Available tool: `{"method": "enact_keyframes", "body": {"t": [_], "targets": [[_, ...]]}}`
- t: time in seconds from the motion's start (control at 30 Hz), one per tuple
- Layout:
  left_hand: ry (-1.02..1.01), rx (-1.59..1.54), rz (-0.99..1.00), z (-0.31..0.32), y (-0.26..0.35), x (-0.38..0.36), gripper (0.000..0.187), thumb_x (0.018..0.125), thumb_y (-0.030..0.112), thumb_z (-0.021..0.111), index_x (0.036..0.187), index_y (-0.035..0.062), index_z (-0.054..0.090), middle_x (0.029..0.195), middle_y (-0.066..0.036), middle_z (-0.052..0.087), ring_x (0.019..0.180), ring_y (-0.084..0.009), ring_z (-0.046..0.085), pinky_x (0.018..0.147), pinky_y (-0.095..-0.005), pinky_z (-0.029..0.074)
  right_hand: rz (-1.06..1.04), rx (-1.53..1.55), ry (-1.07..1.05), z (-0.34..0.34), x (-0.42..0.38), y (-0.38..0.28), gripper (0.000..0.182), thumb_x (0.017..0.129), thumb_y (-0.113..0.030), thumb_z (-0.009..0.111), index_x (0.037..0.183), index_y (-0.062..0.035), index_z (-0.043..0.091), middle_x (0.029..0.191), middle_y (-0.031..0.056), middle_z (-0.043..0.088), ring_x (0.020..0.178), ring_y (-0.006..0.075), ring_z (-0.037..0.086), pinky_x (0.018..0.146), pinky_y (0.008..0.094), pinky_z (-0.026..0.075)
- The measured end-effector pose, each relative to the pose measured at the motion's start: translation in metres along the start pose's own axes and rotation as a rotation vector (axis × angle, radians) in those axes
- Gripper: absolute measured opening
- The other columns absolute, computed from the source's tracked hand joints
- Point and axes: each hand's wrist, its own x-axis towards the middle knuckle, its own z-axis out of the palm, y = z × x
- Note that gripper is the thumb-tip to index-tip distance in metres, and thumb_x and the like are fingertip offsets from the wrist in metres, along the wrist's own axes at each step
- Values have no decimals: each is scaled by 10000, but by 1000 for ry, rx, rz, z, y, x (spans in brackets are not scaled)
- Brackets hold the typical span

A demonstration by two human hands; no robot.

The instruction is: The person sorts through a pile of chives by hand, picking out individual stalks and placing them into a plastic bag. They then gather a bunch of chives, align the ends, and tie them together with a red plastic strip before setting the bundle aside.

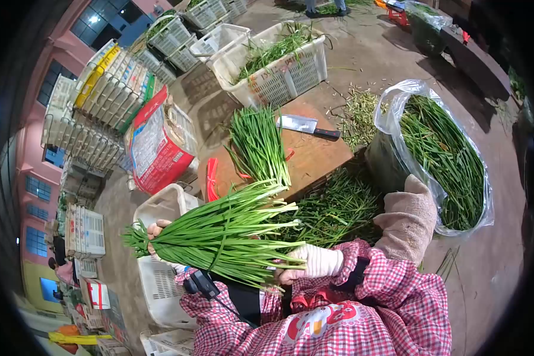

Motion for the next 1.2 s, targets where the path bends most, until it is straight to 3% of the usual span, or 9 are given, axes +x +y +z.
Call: {"method": "enact_keyframes", "body": {"t": [0.17,0.3,0.43,0.5,0.67,0.7,0.87,1.0,1.2], "targets": [[836,384,650,40,-30,14,188,924,211,500,1000,39,504,1020,-60,561,914,-219,579,829,-395,500,233,-485,-130,-32,-34,-13,246,903,-286,642,1039,-84,674,689,113,622,605,222,592,581,327,472],[746,366,667,51,-47,30,146,912,217,502,969,88,540,911,-23,563,788,-185,591,704,-322,496,543,-946,-206,-60,-69,-18,321,837,-391,651,1014,-127,698,755,152,658,729,330,657,647,433,514],[844,499,106,29,-21,35,40,885,132,500,850,114,503,743,47,477,669,-118,521,674,-272,462,914,-1295,-357,-81,-97,-3,348,770,-324,655,1057,-128,677,811,102,686,820,309,671,713,437,531],[1000,1242,68,39,-33,47,70,866,103,505,809,123,471,691,59,408,624,-92,455,737,-253,442,1054,-1204,-407,-78,-68,-39,407,774,-314,667,1127,-115,629,843,119,683,850,323,669,737,437,531],[1154,2360,63,2,-53,46,165,816,57,573,820,140,430,693,69,386,654,-70,424,897,-243,394,370,-512,395,-85,-36,-25,515,827,-307,690,1256,-54,556,1106,176,659,1021,292,639,880,367,502],[1154,2362,62,7,-54,46,165,816,57,573,820,140,430,693,69,386,654,-70,424,897,-243,394,304,-272,439,-88,-27,-1,495,861,-235,692,1277,-12,541,1184,113,633,1075,176,590,939,332,476],[1208,1578,88,-2,-47,34,140,845,112,567,835,148,432,753,60,434,722,-68,450,965,-265,375,254,197,388,-78,33,9,509,838,-109,706,1300,-5,518,1199,73,625,1071,148,584,957,303,467],[1457,2094,-95,-51,-39,31,117,883,169,541,838,144,435,818,50,457,802,-65,463,986,-260,351,-115,229,420,-53,60,34,344,859,-50,660,1195,-15,598,1082,31,671,951,122,613,873,285,507],[1642,2934,-58,-55,-54,24,115,932,217,497,1004,128,506,1094,-40,533,895,-171,549,795,-348,488,23,704,475,-39,18,13,468,809,-170,725,1193,43,561,1128,105,646,1011,181,610,909,338,482]]}}
